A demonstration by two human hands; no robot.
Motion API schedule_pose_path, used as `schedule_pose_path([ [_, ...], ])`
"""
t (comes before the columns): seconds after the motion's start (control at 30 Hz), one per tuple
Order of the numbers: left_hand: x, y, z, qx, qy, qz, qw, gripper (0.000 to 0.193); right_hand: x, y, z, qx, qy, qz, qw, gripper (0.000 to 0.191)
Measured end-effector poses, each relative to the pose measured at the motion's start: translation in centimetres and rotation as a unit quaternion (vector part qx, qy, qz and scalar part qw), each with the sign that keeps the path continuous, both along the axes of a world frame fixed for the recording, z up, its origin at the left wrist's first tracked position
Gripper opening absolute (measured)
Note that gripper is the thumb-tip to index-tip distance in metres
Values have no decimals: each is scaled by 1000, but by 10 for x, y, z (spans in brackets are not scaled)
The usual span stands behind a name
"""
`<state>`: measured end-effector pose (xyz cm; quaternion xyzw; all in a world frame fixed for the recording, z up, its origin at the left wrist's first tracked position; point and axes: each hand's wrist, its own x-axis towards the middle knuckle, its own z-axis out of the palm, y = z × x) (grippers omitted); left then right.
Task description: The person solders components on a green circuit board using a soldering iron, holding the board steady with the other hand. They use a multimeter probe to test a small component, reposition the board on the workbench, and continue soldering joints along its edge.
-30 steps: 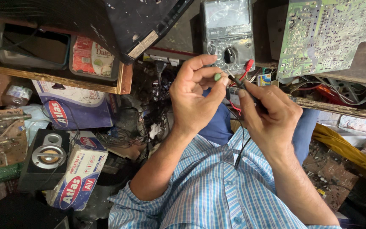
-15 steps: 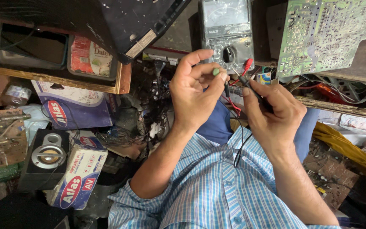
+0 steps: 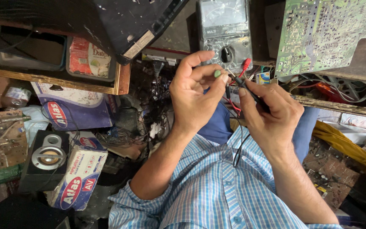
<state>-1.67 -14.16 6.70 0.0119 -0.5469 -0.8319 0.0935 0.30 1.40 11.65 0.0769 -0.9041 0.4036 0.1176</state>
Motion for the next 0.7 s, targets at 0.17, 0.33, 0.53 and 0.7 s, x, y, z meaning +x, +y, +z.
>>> schedule_pose_path([
  [0.17,-1,4,2,11,-5,-3,1000,47,-2,4,0,0,12,11,1000,15],
  [0.33,-1,6,3,-1,-2,-1,1000,46,1,7,-3,-18,6,2,1000,13],
  [0.53,-2,4,1,52,8,-19,998,27,0,9,-14,-328,-106,19,938,11],
  [0.7,1,11,4,120,-86,-68,987,23,0,4,-26,-420,-226,47,878,17],
])
